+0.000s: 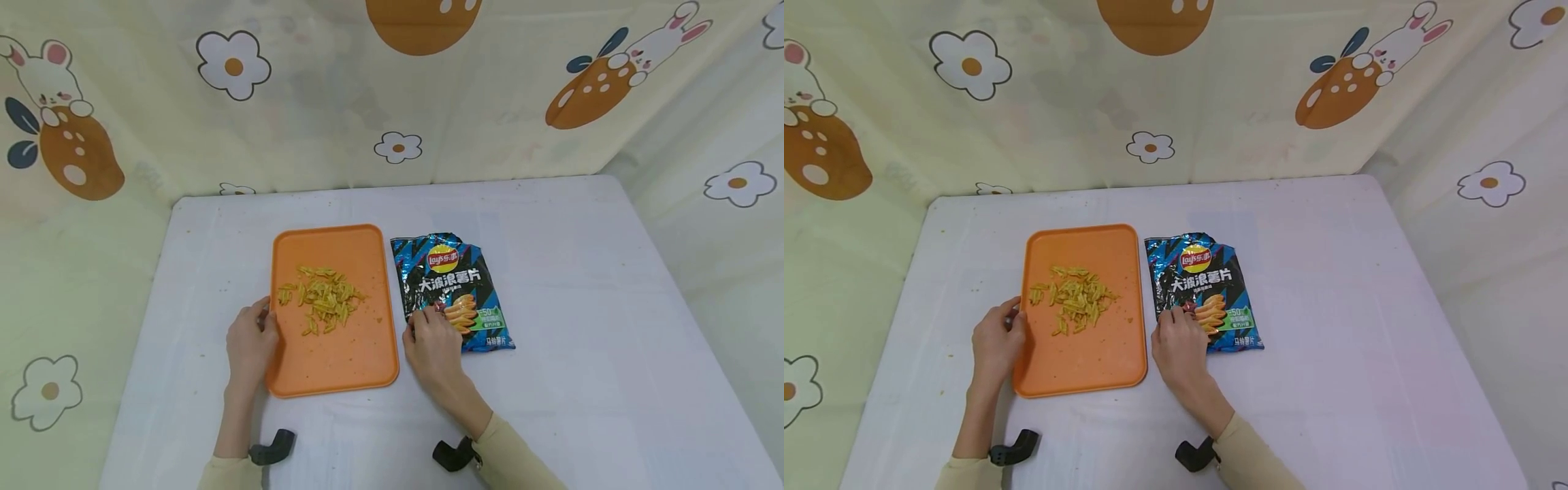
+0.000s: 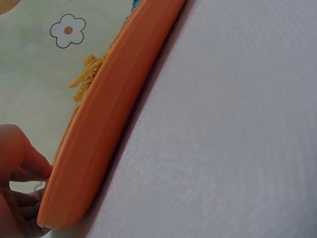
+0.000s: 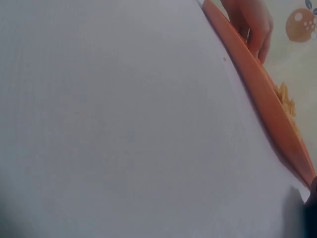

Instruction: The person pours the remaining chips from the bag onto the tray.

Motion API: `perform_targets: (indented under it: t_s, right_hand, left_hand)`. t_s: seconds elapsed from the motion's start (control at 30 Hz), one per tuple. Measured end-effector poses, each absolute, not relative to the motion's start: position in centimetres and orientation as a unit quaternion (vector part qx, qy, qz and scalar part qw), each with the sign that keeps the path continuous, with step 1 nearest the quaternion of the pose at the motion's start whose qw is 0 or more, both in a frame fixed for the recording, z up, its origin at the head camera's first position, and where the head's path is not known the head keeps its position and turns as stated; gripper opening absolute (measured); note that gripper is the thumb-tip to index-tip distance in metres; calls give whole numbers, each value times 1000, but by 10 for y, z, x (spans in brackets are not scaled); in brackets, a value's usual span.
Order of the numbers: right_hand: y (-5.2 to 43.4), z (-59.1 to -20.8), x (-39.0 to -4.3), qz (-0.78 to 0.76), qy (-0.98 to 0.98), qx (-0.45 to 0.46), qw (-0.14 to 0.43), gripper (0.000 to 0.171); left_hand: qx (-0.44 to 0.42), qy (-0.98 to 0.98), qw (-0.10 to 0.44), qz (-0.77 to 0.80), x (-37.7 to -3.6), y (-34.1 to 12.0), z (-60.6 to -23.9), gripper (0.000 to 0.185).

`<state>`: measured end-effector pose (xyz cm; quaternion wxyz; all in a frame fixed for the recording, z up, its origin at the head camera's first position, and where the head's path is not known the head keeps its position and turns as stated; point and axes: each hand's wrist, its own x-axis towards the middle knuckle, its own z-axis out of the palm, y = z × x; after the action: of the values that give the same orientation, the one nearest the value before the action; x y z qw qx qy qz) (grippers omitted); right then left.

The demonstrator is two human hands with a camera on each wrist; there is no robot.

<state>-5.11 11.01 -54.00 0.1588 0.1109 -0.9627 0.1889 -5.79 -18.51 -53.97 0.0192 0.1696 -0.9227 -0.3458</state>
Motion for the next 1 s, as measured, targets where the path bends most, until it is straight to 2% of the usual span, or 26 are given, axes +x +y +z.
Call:
perform_targets:
  t_s: [0.63, 0.87, 1.0]
  right_hand:
    - [113, -536, -51, 193, -964, 107, 148, 13]
    - [126, -523, -55, 254, -930, 163, 211, 11]
    - [144, -519, -66, 298, -902, 209, 233, 13]
  left_hand:
    - [174, -922, 15, -344, -58, -186, -538, 39]
    - [174, -919, 2, -353, -55, -189, -537, 39]
    - [175, -920, 28, -351, -56, -188, -533, 38]
